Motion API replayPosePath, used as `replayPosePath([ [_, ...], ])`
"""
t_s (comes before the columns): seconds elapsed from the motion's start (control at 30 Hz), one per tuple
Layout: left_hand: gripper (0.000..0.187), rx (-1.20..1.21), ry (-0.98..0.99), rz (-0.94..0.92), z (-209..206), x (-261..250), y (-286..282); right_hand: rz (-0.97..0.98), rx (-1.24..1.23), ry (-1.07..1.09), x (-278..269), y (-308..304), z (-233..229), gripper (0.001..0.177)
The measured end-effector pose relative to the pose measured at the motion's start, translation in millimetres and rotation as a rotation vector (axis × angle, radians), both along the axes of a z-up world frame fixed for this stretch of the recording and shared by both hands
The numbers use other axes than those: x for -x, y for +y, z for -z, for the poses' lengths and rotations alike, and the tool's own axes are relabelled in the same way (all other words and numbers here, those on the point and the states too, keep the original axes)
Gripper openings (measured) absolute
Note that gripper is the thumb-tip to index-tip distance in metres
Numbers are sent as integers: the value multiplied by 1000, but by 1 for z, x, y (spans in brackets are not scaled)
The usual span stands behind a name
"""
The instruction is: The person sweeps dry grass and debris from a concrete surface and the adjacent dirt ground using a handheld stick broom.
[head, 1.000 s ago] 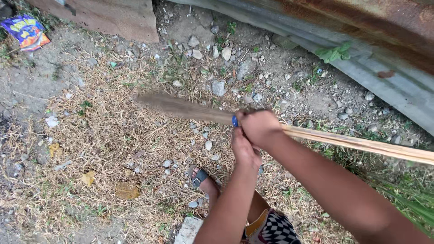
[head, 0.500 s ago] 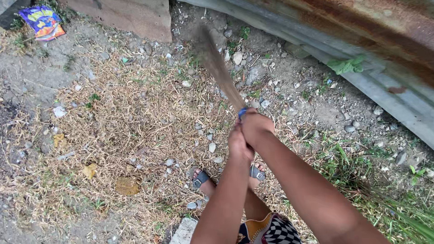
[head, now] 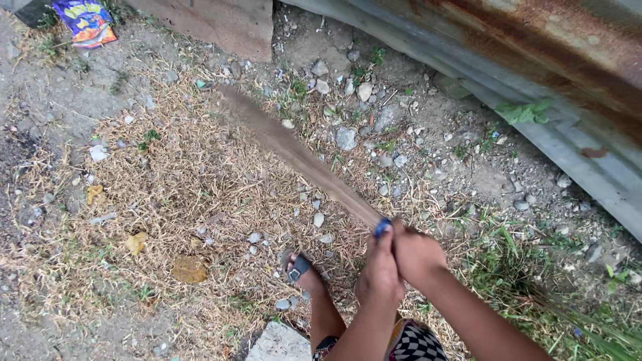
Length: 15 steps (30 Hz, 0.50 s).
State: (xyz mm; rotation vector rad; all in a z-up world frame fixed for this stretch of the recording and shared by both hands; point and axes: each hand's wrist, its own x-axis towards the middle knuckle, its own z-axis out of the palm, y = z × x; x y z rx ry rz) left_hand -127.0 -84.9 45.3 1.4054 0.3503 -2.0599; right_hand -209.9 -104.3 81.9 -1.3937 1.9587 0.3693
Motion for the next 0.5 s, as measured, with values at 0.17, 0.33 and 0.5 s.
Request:
replayPosePath([
  [0.17, 33, 73, 139, 66, 33, 3, 11, 285, -187, 15, 0, 23, 28, 33],
  [0.33, 30, -111, 6, -125, 2, -17, 13, -60, -141, -16, -17, 26, 35, 30],
  [0.5, 28, -85, -175, 80, -23, -29, 46, 73, -114, -13, -17, 73, 20, 38],
])
